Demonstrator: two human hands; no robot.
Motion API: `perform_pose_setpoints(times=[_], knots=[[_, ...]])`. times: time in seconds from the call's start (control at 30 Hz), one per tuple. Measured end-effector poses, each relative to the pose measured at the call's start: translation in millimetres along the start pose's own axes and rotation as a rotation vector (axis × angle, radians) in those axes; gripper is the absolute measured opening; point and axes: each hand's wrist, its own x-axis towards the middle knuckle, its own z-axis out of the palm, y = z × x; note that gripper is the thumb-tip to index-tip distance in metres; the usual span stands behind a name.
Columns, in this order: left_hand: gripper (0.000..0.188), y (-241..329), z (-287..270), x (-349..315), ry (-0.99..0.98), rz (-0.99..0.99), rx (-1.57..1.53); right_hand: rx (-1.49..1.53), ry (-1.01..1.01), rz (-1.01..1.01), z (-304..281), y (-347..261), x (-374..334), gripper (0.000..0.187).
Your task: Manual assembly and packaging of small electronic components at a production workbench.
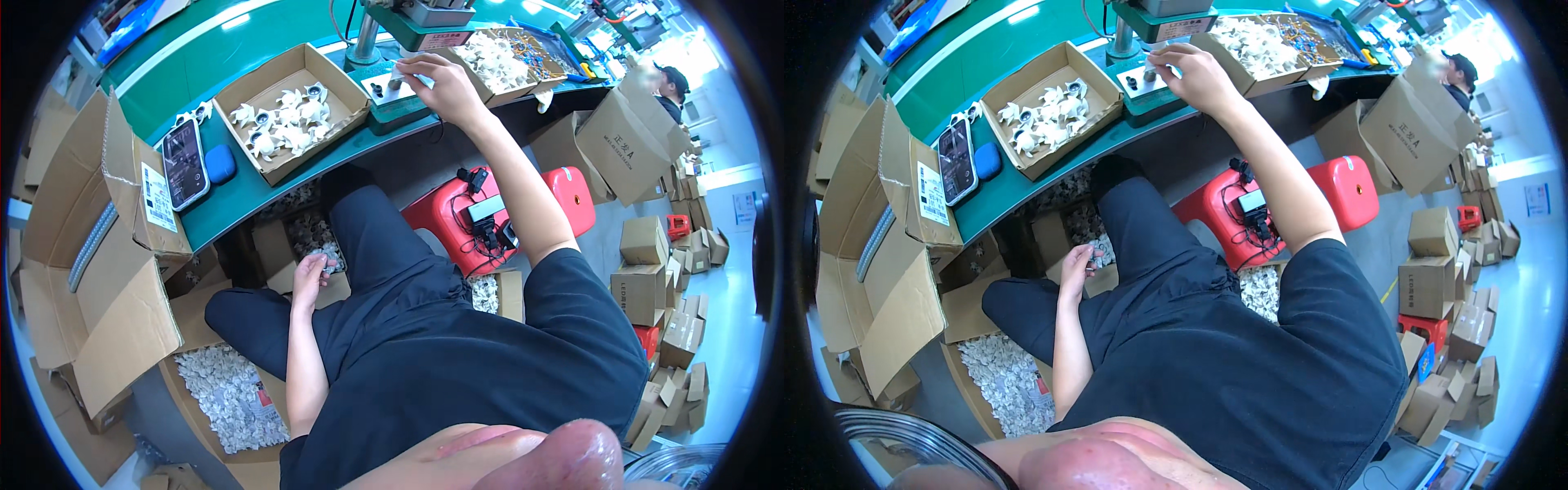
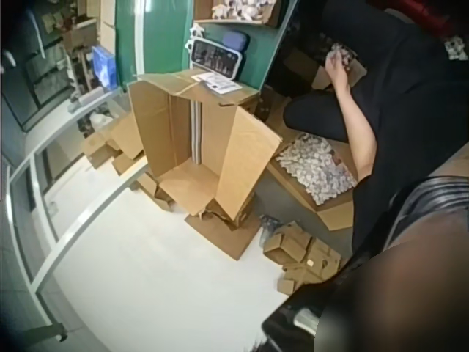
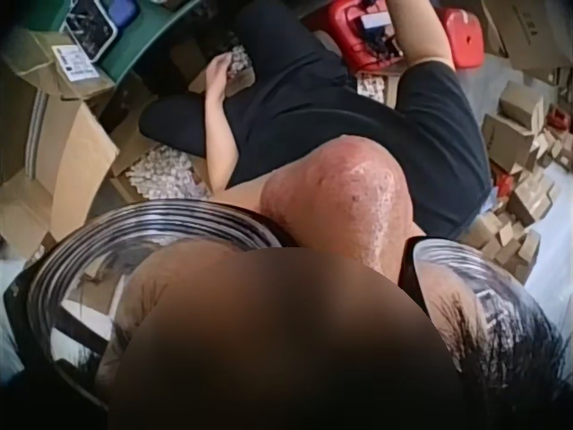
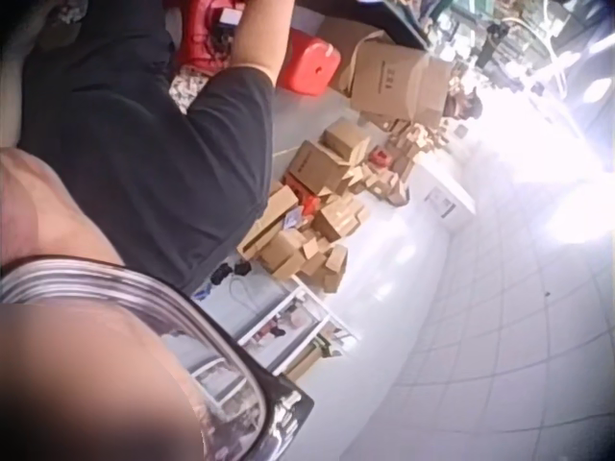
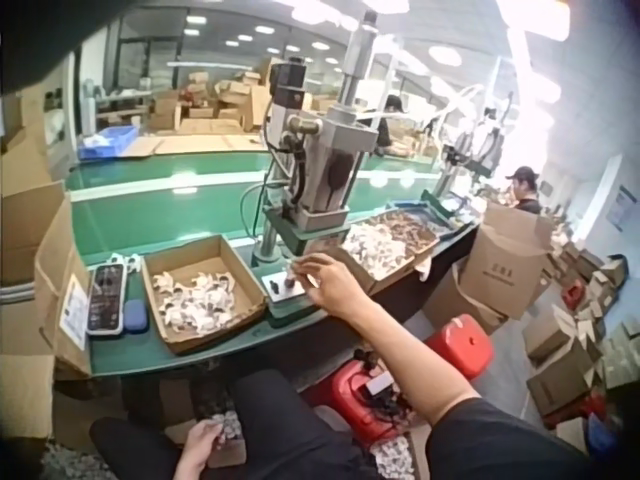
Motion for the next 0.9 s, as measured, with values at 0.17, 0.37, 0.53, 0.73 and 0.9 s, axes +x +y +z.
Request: perform_pose_setpoints(times=[0.17, 0.37, 0.53, 0.73, 0.9], knots=[[0.027, -1.9, 1.4, -0.1, -0.013, -0.004, 0.026, 0.007, -0.036, -0.059, -6.1, 0.5, -2.6, 0.025], [0.027, -6.2, 0.6, -4.8, 0.015, 0.005, 0.042, 0.191, 0.073, -0.077, 3.0, 19.2, -9.5, 0.028], [0.028, -10.3, -3.0, -7.5, 0.03, -0.022, 0.026, 0.894, 0.29, 0.652, 18.3, 66.2, 1.3, 0.028], [0.025, -5.8, -4.6, -7.9, 0.042, -0.036, -0.007, 0.893, 0.121, 0.621, 20.3, 94.4, 19.8, 0.026], [0.028, -9.6, -6.5, 1.0, 0.038, -0.017, -0.013, 0.977, 0.056, 0.731, 29.6, 105.2, 18.2, 0.026]])
